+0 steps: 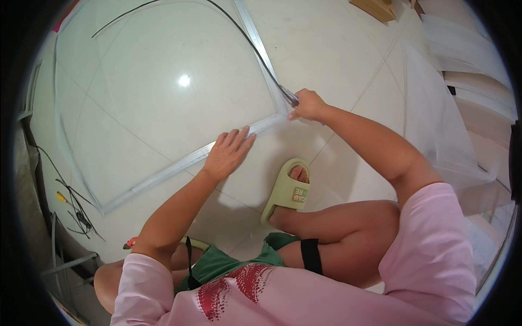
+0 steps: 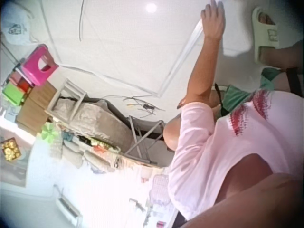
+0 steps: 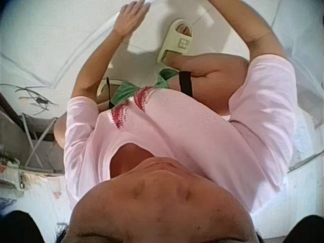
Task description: The person assembles a window screen frame by pushing a rubber spline into the groove of an aluminum frame using a tool, then cuts the excess spline.
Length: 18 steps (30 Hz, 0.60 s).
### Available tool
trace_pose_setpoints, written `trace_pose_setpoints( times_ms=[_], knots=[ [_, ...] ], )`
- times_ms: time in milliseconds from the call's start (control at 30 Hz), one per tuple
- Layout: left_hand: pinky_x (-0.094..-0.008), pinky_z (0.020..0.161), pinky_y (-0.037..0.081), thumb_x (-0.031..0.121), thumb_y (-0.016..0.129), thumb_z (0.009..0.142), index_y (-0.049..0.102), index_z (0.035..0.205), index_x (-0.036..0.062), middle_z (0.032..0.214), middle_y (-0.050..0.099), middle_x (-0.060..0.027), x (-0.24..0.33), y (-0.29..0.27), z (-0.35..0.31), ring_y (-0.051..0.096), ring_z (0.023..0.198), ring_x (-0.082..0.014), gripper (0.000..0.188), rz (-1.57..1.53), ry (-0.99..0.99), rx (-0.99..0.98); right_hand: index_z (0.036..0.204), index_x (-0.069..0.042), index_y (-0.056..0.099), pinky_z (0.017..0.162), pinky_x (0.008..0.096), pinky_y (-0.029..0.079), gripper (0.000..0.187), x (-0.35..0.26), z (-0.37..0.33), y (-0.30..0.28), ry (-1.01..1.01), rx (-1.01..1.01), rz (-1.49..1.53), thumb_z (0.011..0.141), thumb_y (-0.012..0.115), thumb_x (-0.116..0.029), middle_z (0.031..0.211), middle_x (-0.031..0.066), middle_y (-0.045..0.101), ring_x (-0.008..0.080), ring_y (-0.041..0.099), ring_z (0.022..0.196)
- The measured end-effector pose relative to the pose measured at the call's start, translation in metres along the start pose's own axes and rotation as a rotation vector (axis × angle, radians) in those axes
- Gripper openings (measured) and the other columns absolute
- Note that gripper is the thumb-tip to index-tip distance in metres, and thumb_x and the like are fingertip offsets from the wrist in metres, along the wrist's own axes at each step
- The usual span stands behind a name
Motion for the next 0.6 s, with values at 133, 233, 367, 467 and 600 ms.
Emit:
trace_pose_setpoints(
  times_ms=[133,233,367,467,600],
  knots=[
    [-0.0390,0.097,0.037,0.006,0.052,0.081,0.037,0.143,0.0133,0.143,0.040,-0.0096,0.019,0.002,0.029,0.046,0.118,-0.0256,0.064,-0.013,-0.126,-0.022,0.082,-0.002,0.066,0.071,0.0359,0.052,0.038,0.020,0.004,0.002,-0.037,0.039,0.219,0.062,0.085,-0.027,0.079,0.0138,0.068,0.0281,0.066,0.075],
    [-0.0375,0.093,0.038,0.006,0.053,0.081,0.037,0.143,0.0130,0.140,0.042,-0.0091,0.030,0.002,0.050,0.048,0.112,-0.0248,0.064,-0.006,-0.178,-0.056,0.082,-0.002,0.066,0.066,0.0332,0.050,0.034,0.027,0.003,0.015,0.044,0.038,0.472,0.064,0.084,-0.024,0.074,0.0099,0.066,0.0216,0.063,0.068],
    [-0.0357,0.088,0.039,0.010,0.056,0.081,0.044,0.138,0.0107,0.134,0.047,-0.0075,0.026,0.002,0.069,0.049,0.105,-0.0221,0.058,0.029,-0.223,-0.041,0.088,0.000,0.066,0.062,0.0293,0.048,0.033,0.034,0.009,0.021,0.053,-0.078,0.713,0.069,0.083,-0.021,0.074,0.0050,0.063,0.0136,0.058,0.066],
    [-0.0351,0.087,0.040,0.009,0.056,0.080,0.044,0.138,0.0102,0.134,0.047,-0.0074,0.024,0.002,0.076,0.049,0.105,-0.0221,0.059,0.009,-0.215,-0.038,0.086,0.001,0.066,0.062,0.0277,0.047,0.032,0.038,0.008,0.023,-0.093,0.064,0.707,0.069,0.083,-0.020,0.074,0.0041,0.063,0.0124,0.058,0.067],
    [-0.0352,0.088,0.039,0.008,0.055,0.079,0.044,0.138,0.0102,0.136,0.046,-0.0072,0.023,0.007,0.080,0.049,0.105,-0.0220,0.060,-0.039,-0.198,-0.004,0.085,0.000,0.066,0.063,0.0266,0.047,0.031,0.038,0.011,0.022,-0.188,0.077,0.709,0.067,0.084,-0.019,0.074,0.0047,0.062,0.0124,0.058,0.068]
  ],
)
Point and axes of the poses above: each hand's wrist, its own z-axis towards the middle knuckle, its own y-axis out of the palm, x = y × z, the point moved 2 cm from there along z, towards the middle knuckle
